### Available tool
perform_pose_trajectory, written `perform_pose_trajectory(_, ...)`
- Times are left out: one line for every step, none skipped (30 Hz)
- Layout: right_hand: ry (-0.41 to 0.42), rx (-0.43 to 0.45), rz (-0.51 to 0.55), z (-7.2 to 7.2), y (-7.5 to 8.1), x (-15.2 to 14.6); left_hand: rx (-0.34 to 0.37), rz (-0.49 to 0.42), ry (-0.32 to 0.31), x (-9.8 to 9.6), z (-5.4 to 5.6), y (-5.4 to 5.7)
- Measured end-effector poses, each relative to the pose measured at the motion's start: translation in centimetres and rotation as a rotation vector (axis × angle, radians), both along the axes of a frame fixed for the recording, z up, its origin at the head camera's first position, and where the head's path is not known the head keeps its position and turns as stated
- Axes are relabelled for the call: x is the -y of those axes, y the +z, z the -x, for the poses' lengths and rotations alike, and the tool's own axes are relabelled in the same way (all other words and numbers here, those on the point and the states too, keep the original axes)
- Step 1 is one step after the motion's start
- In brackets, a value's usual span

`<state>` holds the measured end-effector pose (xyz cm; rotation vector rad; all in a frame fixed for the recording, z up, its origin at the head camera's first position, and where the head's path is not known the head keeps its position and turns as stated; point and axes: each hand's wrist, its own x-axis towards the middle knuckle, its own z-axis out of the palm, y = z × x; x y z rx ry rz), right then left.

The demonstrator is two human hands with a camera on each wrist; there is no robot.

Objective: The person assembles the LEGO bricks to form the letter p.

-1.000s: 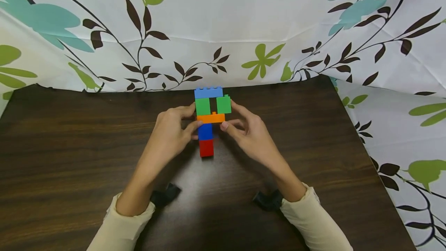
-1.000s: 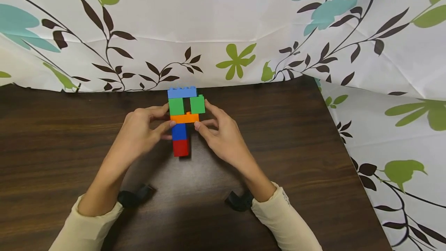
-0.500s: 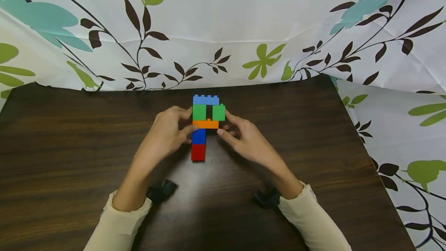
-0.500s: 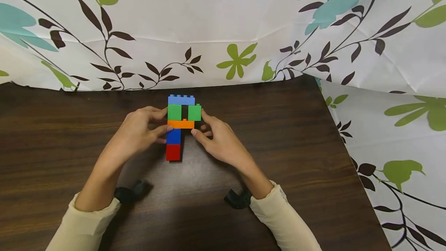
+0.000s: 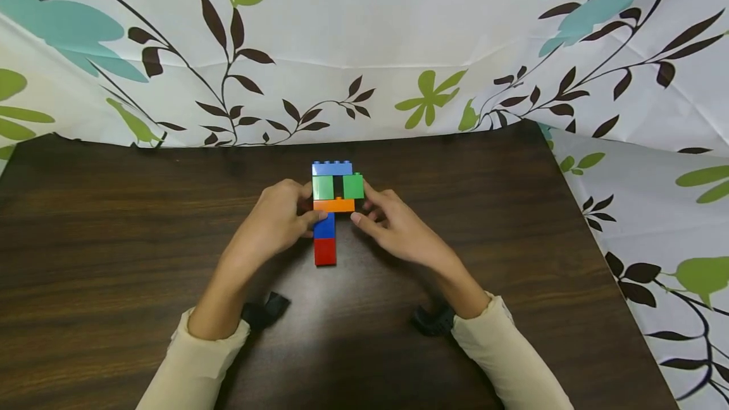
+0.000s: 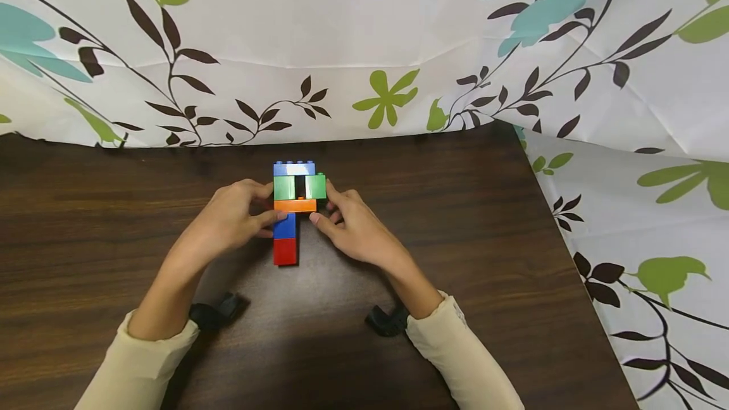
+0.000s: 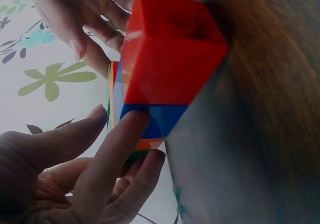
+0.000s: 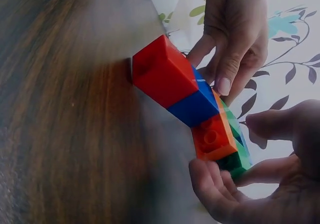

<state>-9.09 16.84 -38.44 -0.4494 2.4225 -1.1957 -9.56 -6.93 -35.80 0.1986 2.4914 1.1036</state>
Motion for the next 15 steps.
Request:
perform_pose_trajectory(0.006, 0.011, 0.005, 0.1, -0.2, 0.1, -0.004, 0.001, 0.0, 0.0, 0.1, -0.1)
perform_pose_trajectory(0.014, 0.02, 0.012, 0.3, -0.3, 0.1, -0.001, -0.004, 0.005, 0.0, 0.1, -0.2)
perform_pose_trajectory(0.022, 0.029, 0.02, 0.5, -0.5, 0.2, 0.002, -0.009, 0.01, 0.1, 0.2, -0.2)
perform_pose_trajectory(0.03, 0.041, 0.031, 0.6, -0.6, 0.3, 0.007, -0.011, 0.017, 0.1, 0.2, -0.3)
perform_pose_trajectory(0.037, 0.053, 0.045, 0.8, -0.7, 0.4, 0.01, -0.015, 0.021, 0.1, 0.3, -0.4)
perform_pose_trajectory(0.045, 0.061, 0.061, 0.9, -0.8, 0.4, 0.014, -0.016, 0.025, 0.2, 0.3, -0.4)
perform_pose_trajectory(0.049, 0.071, 0.074, 1.0, -0.9, 0.5, 0.016, -0.008, 0.024, 0.2, 0.4, -0.5)
perform_pose_trajectory(0.052, 0.083, 0.086, 1.0, -1.0, 0.5, 0.025, -0.004, 0.024, 0.2, 0.4, -0.6)
perform_pose_trajectory(0.054, 0.097, 0.095, 1.1, -1.1, 0.6, 0.026, 0.005, 0.018, 0.2, 0.5, -0.6)
perform_pose_trajectory(0.055, 0.113, 0.102, 1.1, -1.2, 0.6, 0.027, 0.015, 0.013, 0.2, 0.5, -0.7)
perform_pose_trajectory(0.057, 0.129, 0.107, 1.1, -1.3, 0.6, 0.028, 0.025, 0.008, 0.2, 0.6, -0.8)
perform_pose_trajectory(0.057, 0.144, 0.108, 1.2, -1.4, 0.6, 0.033, 0.035, 0.002, 0.2, 0.6, -0.9)
perform_pose_trajectory(0.058, 0.157, 0.107, 1.2, -1.5, 0.6, 0.04, 0.044, -0.002, 0.2, 0.6, -1.0)
perform_pose_trajectory(0.06, 0.168, 0.108, 1.2, -1.6, 0.6, 0.05, 0.05, -0.004, 0.2, 0.6, -1.0)
perform_pose_trajectory(0.061, 0.176, 0.107, 1.2, -1.7, 0.6, 0.058, 0.055, -0.009, 0.1, 0.6, -1.1)
